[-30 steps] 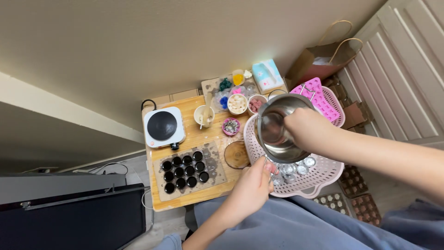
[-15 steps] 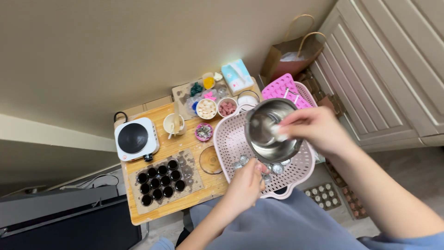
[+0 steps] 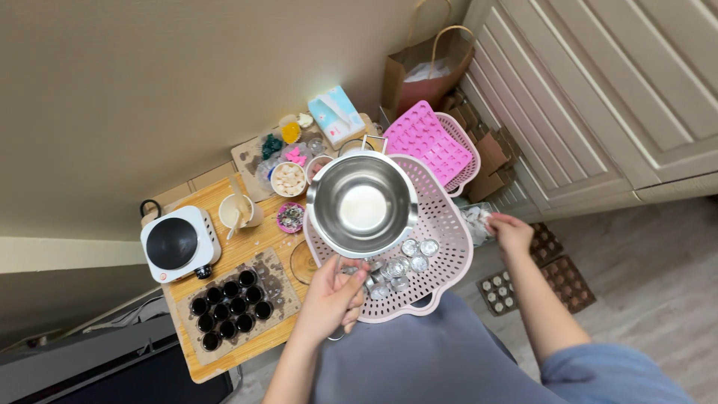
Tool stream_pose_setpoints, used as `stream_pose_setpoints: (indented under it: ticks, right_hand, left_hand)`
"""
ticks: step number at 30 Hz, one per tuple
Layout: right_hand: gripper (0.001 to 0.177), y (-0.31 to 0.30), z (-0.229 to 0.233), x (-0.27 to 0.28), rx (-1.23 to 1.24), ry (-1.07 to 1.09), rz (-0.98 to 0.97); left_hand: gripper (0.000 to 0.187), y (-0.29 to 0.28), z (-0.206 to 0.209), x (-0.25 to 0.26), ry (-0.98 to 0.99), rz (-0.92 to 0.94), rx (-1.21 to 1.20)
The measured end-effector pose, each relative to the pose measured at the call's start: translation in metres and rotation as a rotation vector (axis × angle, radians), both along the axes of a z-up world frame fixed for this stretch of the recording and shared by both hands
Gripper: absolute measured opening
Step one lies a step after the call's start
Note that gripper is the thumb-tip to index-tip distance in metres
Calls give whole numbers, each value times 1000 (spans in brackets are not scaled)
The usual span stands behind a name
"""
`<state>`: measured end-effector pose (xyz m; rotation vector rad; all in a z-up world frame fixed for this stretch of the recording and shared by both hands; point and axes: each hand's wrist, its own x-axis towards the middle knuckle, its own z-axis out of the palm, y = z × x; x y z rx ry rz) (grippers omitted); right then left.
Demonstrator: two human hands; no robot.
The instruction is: Cleaning a wax melting pot, organizing containers, and heating wax chunks on a hot plate.
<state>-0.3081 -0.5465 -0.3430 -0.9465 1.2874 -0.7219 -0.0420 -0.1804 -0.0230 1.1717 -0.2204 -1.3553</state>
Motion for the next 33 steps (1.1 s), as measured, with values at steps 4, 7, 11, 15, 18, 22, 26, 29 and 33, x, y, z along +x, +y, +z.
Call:
stream_pose_setpoints:
  ticks: [4, 7, 11, 15, 18, 22, 26, 29, 33]
  right_hand:
    - [18, 9, -30, 3, 40, 130, 12]
    - [20, 14, -35, 9, 36, 216, 23]
    - [33, 11, -59, -5, -92, 404, 123]
    - [36, 6, -63, -12, -94, 336, 131]
    - [25, 2, -24, 0, -126, 277, 27]
    - [14, -5, 86, 64, -499, 69, -30]
    - [15, 13, 228, 167, -826, -11, 246]
    - [24, 17, 270, 250, -988, 21, 521]
    - [45, 12, 253, 359, -1106, 158, 864]
  left_hand:
    - [21, 3, -6, -1, 6, 8, 37]
    - [22, 5, -3, -1, -45, 15, 67]
    - [22, 9, -5, 0, -38, 13, 98]
    - [22, 9, -3, 3, -80, 28, 153]
    - [22, 8, -2, 8, -82, 34, 133]
    - [22, 11, -7, 11, -55, 80, 88]
    - [21, 15, -9, 13, -32, 137, 82]
    - [20, 19, -11, 13, -33, 194, 81]
    - [16, 24, -11, 12, -47, 263, 117]
